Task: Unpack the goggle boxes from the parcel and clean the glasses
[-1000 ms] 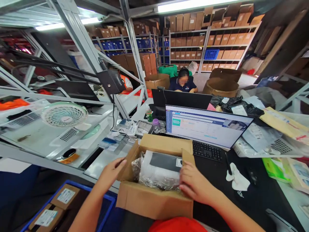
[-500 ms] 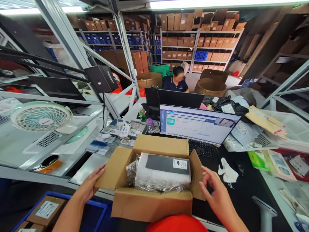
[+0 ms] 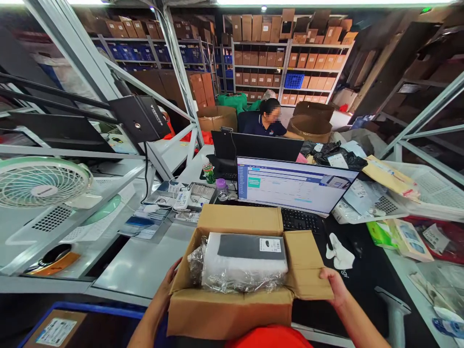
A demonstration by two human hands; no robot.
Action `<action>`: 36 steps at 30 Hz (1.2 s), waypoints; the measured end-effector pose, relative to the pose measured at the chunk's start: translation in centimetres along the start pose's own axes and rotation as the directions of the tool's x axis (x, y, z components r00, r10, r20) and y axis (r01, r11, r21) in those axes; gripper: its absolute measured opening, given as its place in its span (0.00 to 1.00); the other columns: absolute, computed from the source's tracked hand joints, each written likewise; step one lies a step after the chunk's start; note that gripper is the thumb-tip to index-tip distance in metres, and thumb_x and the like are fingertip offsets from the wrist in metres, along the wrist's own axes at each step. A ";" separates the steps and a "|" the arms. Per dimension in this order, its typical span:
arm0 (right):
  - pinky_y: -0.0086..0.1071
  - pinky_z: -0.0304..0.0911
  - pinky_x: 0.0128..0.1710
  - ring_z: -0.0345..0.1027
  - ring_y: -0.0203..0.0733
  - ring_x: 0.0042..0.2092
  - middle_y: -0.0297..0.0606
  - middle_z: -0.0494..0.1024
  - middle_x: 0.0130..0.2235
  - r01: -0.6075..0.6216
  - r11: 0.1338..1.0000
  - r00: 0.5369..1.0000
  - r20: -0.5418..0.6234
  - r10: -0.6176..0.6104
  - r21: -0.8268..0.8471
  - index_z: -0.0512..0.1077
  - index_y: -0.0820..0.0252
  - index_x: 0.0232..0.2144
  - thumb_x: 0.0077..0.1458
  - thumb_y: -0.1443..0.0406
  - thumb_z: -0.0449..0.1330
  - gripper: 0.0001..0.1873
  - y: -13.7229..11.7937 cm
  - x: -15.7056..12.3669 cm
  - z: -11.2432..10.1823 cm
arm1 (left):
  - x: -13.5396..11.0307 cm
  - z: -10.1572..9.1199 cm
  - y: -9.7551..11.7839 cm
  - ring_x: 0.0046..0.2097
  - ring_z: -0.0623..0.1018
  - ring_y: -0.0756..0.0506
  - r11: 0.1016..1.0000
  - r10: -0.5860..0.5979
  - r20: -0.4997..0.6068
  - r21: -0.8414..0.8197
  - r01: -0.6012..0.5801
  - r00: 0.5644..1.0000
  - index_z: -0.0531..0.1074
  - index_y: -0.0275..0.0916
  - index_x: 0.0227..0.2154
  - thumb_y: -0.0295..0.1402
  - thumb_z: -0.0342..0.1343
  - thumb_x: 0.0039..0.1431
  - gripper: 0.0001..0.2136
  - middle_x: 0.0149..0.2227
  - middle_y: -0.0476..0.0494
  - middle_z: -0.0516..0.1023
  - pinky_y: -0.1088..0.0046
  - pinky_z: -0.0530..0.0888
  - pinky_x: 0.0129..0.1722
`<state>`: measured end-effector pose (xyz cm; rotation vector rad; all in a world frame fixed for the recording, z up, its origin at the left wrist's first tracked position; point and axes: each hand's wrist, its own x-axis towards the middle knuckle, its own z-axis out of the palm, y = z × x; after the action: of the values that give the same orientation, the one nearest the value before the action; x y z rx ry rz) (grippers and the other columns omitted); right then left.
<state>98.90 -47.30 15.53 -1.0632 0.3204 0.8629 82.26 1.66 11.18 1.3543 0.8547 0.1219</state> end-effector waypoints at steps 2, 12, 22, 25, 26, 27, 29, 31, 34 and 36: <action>0.52 0.71 0.42 0.78 0.60 0.37 0.44 0.82 0.28 0.008 1.000 1.000 -0.029 -0.008 0.005 0.78 0.59 0.27 0.30 0.61 0.59 0.16 2.5 1.7 -0.5 | -0.3 -0.7 0.1 0.57 0.75 0.27 0.999 0.034 0.000 0.024 -0.034 0.999 0.68 0.39 0.58 0.54 0.73 0.25 0.51 0.52 0.33 0.79 0.56 0.77 0.51; 0.46 0.70 0.43 0.77 0.54 0.40 0.42 0.82 0.37 0.173 0.969 0.984 -0.008 -0.177 -0.177 0.74 0.53 0.34 0.34 0.39 0.70 0.32 9.9 4.5 1.2 | 3.0 2.1 1.3 0.43 0.79 0.44 0.946 -0.061 -0.050 0.314 0.074 0.997 0.74 0.36 0.44 0.45 0.55 0.67 0.16 0.44 0.43 0.79 0.60 0.78 0.45; 0.38 0.70 0.32 0.69 0.40 0.29 0.32 0.74 0.31 0.311 0.559 0.882 0.015 -0.471 -0.769 0.70 0.57 0.42 0.45 0.49 0.68 0.27 1.9 0.7 0.1 | -2.0 -1.5 6.7 0.62 0.67 0.25 0.635 0.401 -0.016 0.725 -0.266 0.916 0.74 0.34 0.45 0.48 0.54 0.58 0.21 0.53 0.25 0.74 0.40 0.57 0.65; 0.46 0.70 0.46 0.72 0.46 0.42 0.44 0.75 0.46 0.351 0.314 0.794 0.103 -0.599 -0.882 0.68 0.59 0.51 0.56 0.57 0.62 0.22 -2.3 -1.6 1.2 | -4.6 2.2 7.9 0.64 0.64 0.27 0.465 0.478 0.188 0.774 -0.429 0.858 0.73 0.35 0.51 0.48 0.50 0.59 0.25 0.58 0.26 0.72 0.44 0.54 0.67; 0.47 0.68 0.51 0.72 0.48 0.46 0.46 0.74 0.48 0.368 0.231 0.776 0.160 -0.610 -0.901 0.67 0.59 0.52 0.60 0.59 0.58 0.19 -3.2 -1.8 2.3 | -5.7 4.4 7.8 0.64 0.66 0.30 0.413 0.463 0.297 0.761 -0.500 0.835 0.72 0.37 0.53 0.49 0.50 0.60 0.25 0.59 0.30 0.72 0.48 0.56 0.68; 0.47 0.66 0.54 0.71 0.48 0.49 0.47 0.74 0.50 0.387 0.151 0.765 0.225 -0.603 -0.910 0.68 0.59 0.52 0.63 0.61 0.55 0.17 -3.9 -1.7 3.7 | -6.9 6.9 7.5 0.65 0.66 0.33 0.366 0.430 0.409 0.737 -0.569 0.805 0.72 0.40 0.55 0.50 0.52 0.59 0.26 0.61 0.34 0.72 0.52 0.57 0.68; 0.44 0.63 0.58 0.71 0.46 0.52 0.45 0.76 0.51 0.421 -0.004 0.764 0.357 -0.538 -0.907 0.69 0.59 0.52 0.64 0.64 0.54 0.15 -4.5 -0.6 7.1 | -9.2 11.9 6.4 0.69 0.61 0.35 0.288 0.341 0.573 0.691 -0.663 0.745 0.68 0.46 0.61 0.52 0.62 0.52 0.33 0.68 0.42 0.64 0.54 0.55 0.70; 0.40 0.62 0.58 0.69 0.46 0.55 0.44 0.76 0.53 0.433 -0.146 0.780 0.451 -0.434 -0.890 0.70 0.57 0.53 0.60 0.67 0.59 0.18 -4.5 1.3 10.4 | -11.0 15.7 5.2 0.71 0.54 0.32 0.192 0.205 0.668 0.690 -0.698 0.716 0.62 0.46 0.65 0.51 0.68 0.46 0.43 0.72 0.40 0.53 0.47 0.51 0.70; 0.46 0.61 0.57 0.67 0.58 0.57 0.52 0.74 0.54 0.362 -0.322 0.832 0.459 -0.311 -0.875 0.71 0.61 0.53 0.42 0.66 0.75 0.34 -4.4 3.9 13.6 | -12.6 17.9 3.8 0.70 0.56 0.25 0.109 0.075 0.680 0.721 -0.684 0.729 0.64 0.41 0.64 0.46 0.73 0.40 0.46 0.71 0.30 0.52 0.41 0.57 0.66; 0.49 0.60 0.56 0.68 0.65 0.55 0.56 0.76 0.51 0.306 -0.398 0.863 0.428 -0.266 -0.865 0.71 0.64 0.51 0.26 0.66 0.81 0.46 -4.5 4.9 14.3 | -13.1 17.6 3.2 0.64 0.67 0.25 0.077 0.021 0.662 0.746 -0.662 0.749 0.68 0.40 0.61 0.41 0.72 0.44 0.40 0.67 0.27 0.63 0.43 0.66 0.60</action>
<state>103.13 -33.61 22.19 -2.6285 -1.0764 0.4105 84.84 -18.72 19.64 2.7326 -0.0794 -0.5260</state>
